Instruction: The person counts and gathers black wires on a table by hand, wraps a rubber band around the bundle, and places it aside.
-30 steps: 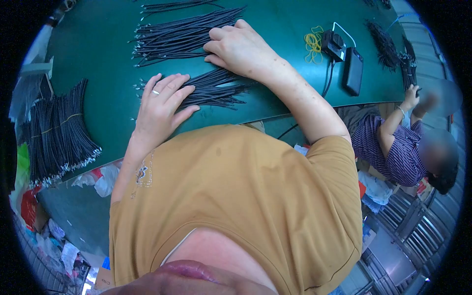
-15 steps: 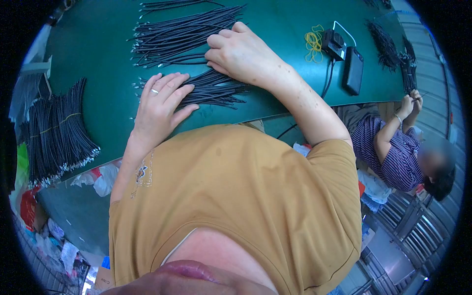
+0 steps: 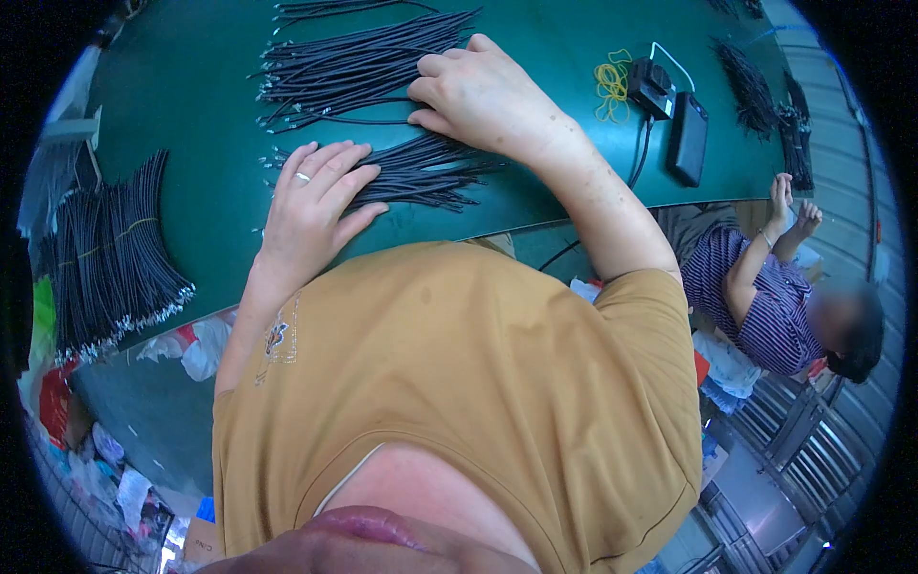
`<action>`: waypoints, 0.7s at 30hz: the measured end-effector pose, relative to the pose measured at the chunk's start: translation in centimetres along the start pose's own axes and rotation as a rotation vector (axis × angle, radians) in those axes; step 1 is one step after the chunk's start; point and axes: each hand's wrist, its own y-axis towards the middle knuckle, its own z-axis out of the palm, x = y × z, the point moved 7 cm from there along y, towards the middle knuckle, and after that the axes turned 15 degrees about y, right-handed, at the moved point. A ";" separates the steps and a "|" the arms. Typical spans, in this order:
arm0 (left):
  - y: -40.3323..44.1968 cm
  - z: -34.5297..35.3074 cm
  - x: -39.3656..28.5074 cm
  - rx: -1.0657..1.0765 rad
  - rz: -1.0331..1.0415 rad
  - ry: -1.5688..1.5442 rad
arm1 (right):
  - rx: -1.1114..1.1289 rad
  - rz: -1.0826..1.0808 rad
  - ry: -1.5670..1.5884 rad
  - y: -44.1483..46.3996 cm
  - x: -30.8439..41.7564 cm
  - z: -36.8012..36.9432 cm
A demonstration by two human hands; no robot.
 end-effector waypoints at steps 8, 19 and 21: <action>-0.1 0.2 0.1 0.016 -0.009 -0.015 | -0.098 0.028 0.024 0.0 -0.5 0.5; 0.0 0.1 0.0 0.002 0.002 -0.006 | -0.057 -0.084 0.025 0.0 0.5 0.7; 0.0 0.1 0.0 0.003 0.003 -0.005 | -0.043 -0.104 0.029 0.1 0.7 0.7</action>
